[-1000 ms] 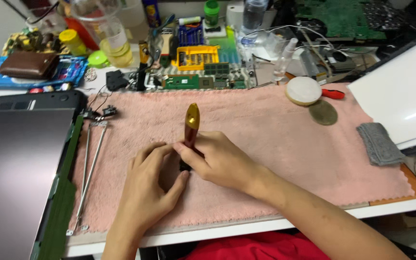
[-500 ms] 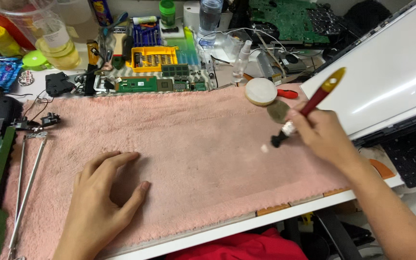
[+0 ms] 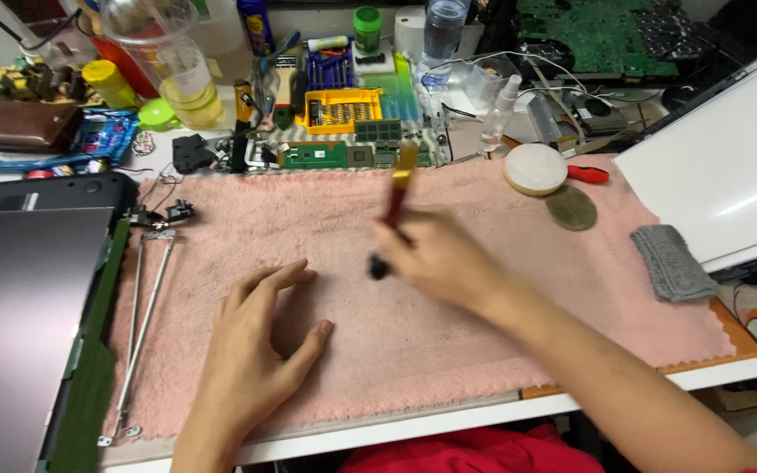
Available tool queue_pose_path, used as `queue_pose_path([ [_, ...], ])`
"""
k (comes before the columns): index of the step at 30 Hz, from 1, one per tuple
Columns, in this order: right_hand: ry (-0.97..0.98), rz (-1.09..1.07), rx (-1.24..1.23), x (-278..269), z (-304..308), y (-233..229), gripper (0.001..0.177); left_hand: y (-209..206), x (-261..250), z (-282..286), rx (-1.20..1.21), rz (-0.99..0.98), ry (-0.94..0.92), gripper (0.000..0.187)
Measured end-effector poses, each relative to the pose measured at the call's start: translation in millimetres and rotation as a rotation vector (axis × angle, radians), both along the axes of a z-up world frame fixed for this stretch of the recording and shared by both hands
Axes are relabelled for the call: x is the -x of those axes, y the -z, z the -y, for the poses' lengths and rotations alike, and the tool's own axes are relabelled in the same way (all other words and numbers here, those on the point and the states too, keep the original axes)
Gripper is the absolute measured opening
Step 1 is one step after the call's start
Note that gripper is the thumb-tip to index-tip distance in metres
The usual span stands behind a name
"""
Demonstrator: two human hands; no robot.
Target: The person cleans a flat transparent component by hand using a brush, a small round pad, and a gray cloth.
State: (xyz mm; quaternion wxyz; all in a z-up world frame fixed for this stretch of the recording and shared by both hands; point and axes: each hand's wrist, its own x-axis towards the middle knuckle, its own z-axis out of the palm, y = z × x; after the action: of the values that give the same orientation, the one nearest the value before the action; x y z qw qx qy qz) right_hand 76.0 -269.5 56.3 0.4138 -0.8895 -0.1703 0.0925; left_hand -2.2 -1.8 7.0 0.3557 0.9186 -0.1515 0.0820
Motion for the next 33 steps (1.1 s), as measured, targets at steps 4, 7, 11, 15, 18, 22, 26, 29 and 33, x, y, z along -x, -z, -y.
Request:
queue_pose_path([
  [4,-0.254,0.156,-0.19,-9.4,-62.8,12.5,0.04,6.2,-1.5,-1.8,-0.016,0.04,0.019,0.086],
  [7,-0.213,0.307,-0.141,-9.2,-66.8,6.3,0.033,4.6,-1.6,-1.3,-0.011,-0.003,0.001,0.092],
  [11,-0.169,0.262,-0.067,-5.4,-16.2,-2.3,0.039,13.9,-4.0,-3.4,0.008,0.101,0.03,0.091],
  [15,0.192,-0.127,0.167,5.1,66.7,-17.6,0.052,12.7,-3.7,-1.8,-0.002,0.09,0.007,0.091],
  [18,0.337,0.038,0.257,-0.8,154.0,-2.8,0.048,12.3,-3.5,-0.5,-0.004,0.073,-0.01,0.089],
  [22,0.469,0.294,0.284,-0.5,217.1,-2.0,0.04,14.6,-4.2,-1.4,-0.014,0.097,-0.001,0.088],
  [26,0.331,0.458,0.209,-9.9,191.9,10.8,0.033,12.1,-4.7,0.2,0.002,0.102,0.007,0.087],
  [29,0.269,0.351,0.102,-16.4,122.2,4.6,0.043,8.2,-2.3,-1.2,0.025,0.096,0.018,0.085],
  [33,0.123,0.033,0.092,-24.3,14.1,-5.6,0.052,4.9,-1.0,-0.9,0.018,0.081,0.026,0.083],
])
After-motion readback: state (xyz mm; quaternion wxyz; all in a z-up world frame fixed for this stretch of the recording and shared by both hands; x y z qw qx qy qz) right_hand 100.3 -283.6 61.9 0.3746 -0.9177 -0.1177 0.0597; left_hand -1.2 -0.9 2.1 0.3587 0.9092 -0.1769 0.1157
